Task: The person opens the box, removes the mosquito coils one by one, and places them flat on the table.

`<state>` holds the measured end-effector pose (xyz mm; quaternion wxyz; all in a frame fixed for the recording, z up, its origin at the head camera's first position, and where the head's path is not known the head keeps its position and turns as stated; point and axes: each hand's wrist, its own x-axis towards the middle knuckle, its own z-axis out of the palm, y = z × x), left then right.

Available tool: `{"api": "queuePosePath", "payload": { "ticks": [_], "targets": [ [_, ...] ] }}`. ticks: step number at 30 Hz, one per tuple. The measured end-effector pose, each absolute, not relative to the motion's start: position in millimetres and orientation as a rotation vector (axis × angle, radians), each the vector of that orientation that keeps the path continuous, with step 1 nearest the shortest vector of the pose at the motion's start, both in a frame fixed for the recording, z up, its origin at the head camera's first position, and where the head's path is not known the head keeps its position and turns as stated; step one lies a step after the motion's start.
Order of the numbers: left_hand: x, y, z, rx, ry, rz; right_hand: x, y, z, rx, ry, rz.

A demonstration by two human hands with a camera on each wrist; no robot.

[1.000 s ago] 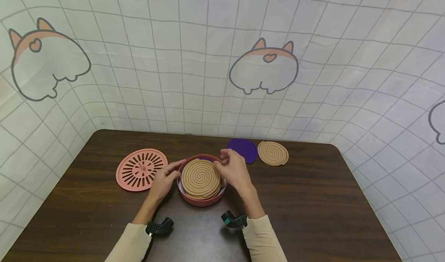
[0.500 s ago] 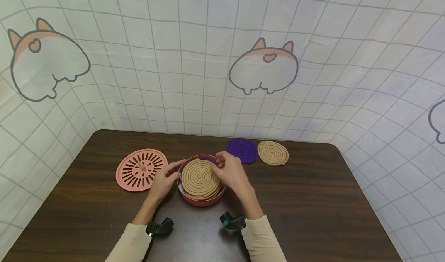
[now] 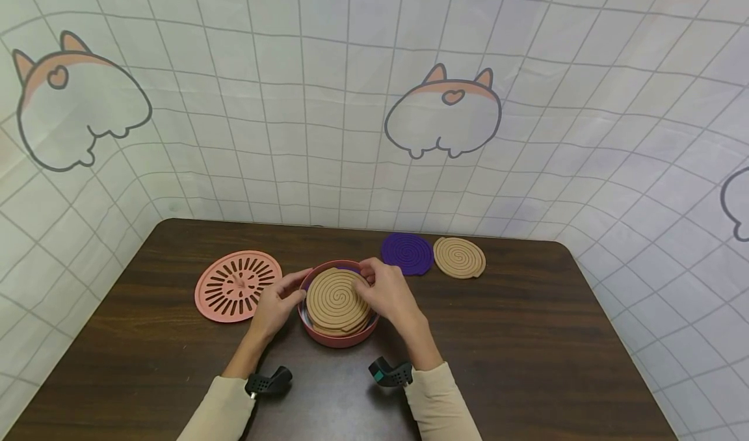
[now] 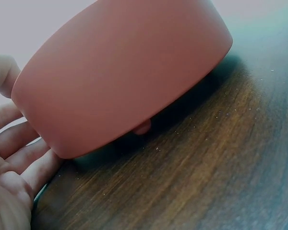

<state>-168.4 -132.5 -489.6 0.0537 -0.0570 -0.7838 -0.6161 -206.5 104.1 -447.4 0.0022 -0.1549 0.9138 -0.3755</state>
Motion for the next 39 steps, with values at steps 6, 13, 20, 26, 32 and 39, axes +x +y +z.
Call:
{"api": "queuePosePath", "payload": {
  "ticks": [6,13,20,26,32,39],
  "targets": [
    [-169,-132,-489,-0.17,-2.382,-1.883,-207,103,-448,-0.503,2.858,-1.178],
    [-169,-132,-489,-0.172,-2.375,-1.888,-205,103,-446,-0.524,2.852,-1.166],
    [-169,-131,-488,-0.168,-2.359,-1.914,-202,101,-443,-0.521,2.88,-1.1],
    [-168,-131,-488,-0.172,-2.362,-1.913,-199,100,-439,-0.517,2.9,-1.039],
    [-168,-132,-489,-0.176,-2.361,-1.918,-199,101,-438,-0.504,2.895,-1.077],
    [-167,-131,-487,-0.174,-2.364,-1.92,-200,103,-437,-0.477,2.891,-1.119]
  ]
}}
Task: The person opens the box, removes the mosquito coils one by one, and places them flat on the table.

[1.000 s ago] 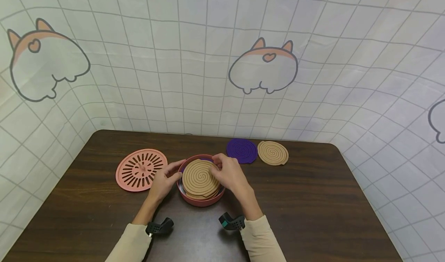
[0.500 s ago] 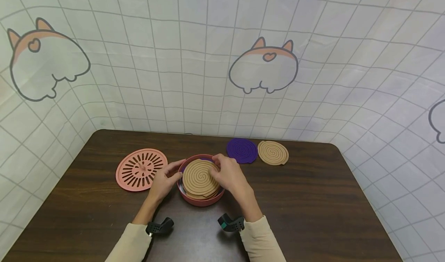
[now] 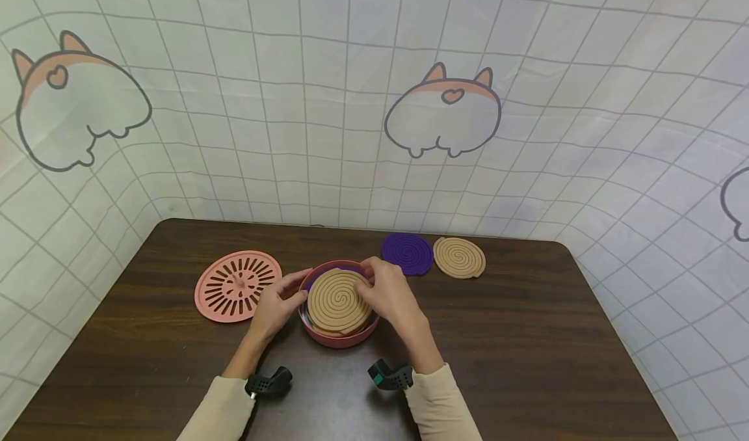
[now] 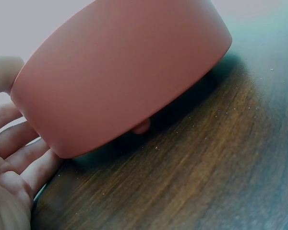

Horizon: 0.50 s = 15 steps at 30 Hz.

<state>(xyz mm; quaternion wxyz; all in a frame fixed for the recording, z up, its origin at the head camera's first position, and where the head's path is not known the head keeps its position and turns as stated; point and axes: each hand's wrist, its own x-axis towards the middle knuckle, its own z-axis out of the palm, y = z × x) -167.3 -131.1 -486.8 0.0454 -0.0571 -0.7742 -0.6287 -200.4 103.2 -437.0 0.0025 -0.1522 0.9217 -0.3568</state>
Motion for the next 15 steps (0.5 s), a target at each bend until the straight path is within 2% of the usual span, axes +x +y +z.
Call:
{"api": "queuePosePath", "payload": {
  "ticks": [15],
  "targets": [
    [-168.5,-132.0,-488.1,-0.143,-2.398,-1.913,-206.9,110.4,-442.8,-0.492,2.777,-1.259]
  ]
}}
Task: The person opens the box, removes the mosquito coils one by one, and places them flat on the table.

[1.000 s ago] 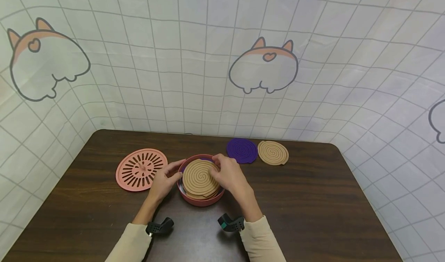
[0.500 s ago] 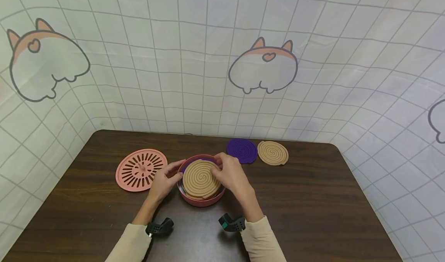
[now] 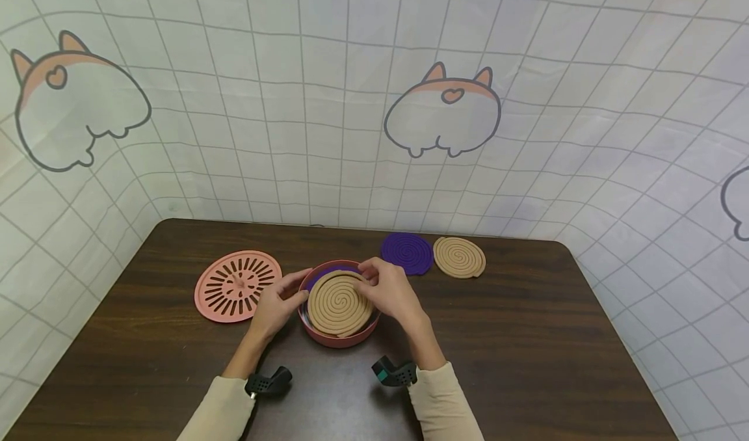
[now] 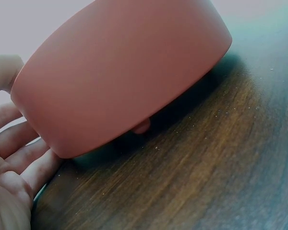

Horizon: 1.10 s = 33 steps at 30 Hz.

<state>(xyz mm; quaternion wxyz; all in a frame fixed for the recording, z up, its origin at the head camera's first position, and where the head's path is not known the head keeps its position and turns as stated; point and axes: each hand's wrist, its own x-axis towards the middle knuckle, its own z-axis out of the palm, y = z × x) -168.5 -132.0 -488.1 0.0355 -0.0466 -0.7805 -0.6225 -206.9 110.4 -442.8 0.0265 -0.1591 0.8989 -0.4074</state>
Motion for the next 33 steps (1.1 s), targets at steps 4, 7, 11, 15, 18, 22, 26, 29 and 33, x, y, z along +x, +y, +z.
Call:
{"api": "queuePosePath", "payload": {
  "ticks": [4,7,11,15,18,22,26,29,33],
  "targets": [
    [-168,-132,-488,-0.148,-2.4,-1.897,-208,112,-443,-0.523,2.762,-1.272],
    [-167,-132,-487,-0.152,-2.401,-1.889,-209,114,-444,-0.552,2.743,-1.289],
    [-167,-131,-486,-0.155,-2.403,-1.882,-209,117,-445,-0.576,2.704,-1.316],
    [-167,-131,-485,-0.156,-2.405,-1.872,-210,119,-446,-0.587,2.667,-1.339],
    [-167,-131,-486,-0.154,-2.407,-1.869,-211,119,-446,-0.591,2.642,-1.356],
    [-172,-131,-495,-0.146,-2.404,-1.875,-212,120,-446,-0.59,2.613,-1.37],
    [-180,-132,-515,-0.133,-2.378,-1.881,-213,122,-446,-0.606,2.575,-1.379],
    [-184,-133,-524,-0.132,-2.365,-1.873,-215,124,-447,-0.631,2.523,-1.4],
    [-185,-134,-526,-0.138,-2.358,-1.868,-218,127,-448,-0.645,2.442,-1.443]
  ]
}}
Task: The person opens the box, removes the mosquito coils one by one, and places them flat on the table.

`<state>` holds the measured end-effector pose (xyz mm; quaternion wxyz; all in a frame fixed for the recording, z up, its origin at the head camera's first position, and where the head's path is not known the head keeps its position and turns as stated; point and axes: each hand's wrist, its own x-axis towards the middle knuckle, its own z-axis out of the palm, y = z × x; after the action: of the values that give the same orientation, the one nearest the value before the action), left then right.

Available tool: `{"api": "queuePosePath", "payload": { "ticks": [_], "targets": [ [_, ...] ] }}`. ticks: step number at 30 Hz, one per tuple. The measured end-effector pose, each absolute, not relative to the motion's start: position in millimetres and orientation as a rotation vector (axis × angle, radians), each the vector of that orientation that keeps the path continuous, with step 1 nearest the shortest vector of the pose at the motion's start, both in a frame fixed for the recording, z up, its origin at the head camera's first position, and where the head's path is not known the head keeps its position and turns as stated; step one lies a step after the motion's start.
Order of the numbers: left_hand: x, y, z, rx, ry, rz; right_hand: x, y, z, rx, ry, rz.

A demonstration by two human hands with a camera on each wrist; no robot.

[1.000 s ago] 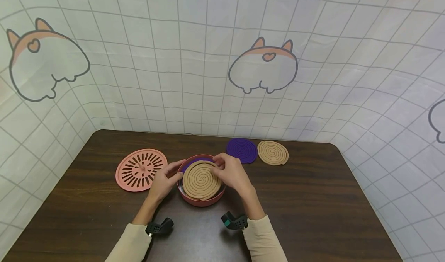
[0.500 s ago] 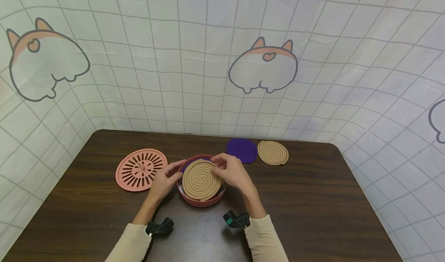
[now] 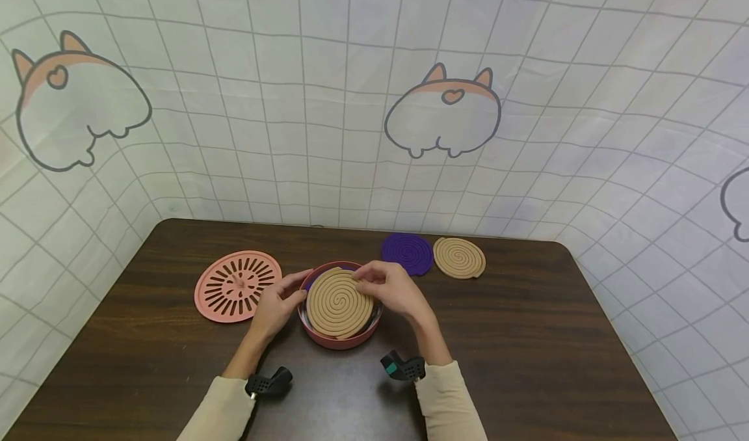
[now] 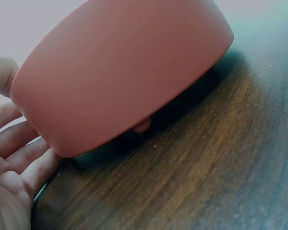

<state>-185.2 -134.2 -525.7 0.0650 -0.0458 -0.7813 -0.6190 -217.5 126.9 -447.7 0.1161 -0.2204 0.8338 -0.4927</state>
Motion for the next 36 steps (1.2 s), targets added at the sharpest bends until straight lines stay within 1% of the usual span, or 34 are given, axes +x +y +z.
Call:
{"api": "queuePosePath", "payload": {
  "ticks": [6,13,19,36],
  "targets": [
    [-184,-134,-524,-0.133,-2.362,-1.858,-219,132,-449,-0.617,2.357,-1.486],
    [-167,-130,-488,-0.135,-2.416,-1.835,-222,137,-450,-0.641,2.272,-1.519],
    [-167,-130,-487,-0.138,-2.425,-1.817,-222,139,-451,-0.662,2.239,-1.526],
    [-167,-129,-488,-0.145,-2.422,-1.834,-223,141,-453,-0.61,2.234,-1.534]
  ]
}}
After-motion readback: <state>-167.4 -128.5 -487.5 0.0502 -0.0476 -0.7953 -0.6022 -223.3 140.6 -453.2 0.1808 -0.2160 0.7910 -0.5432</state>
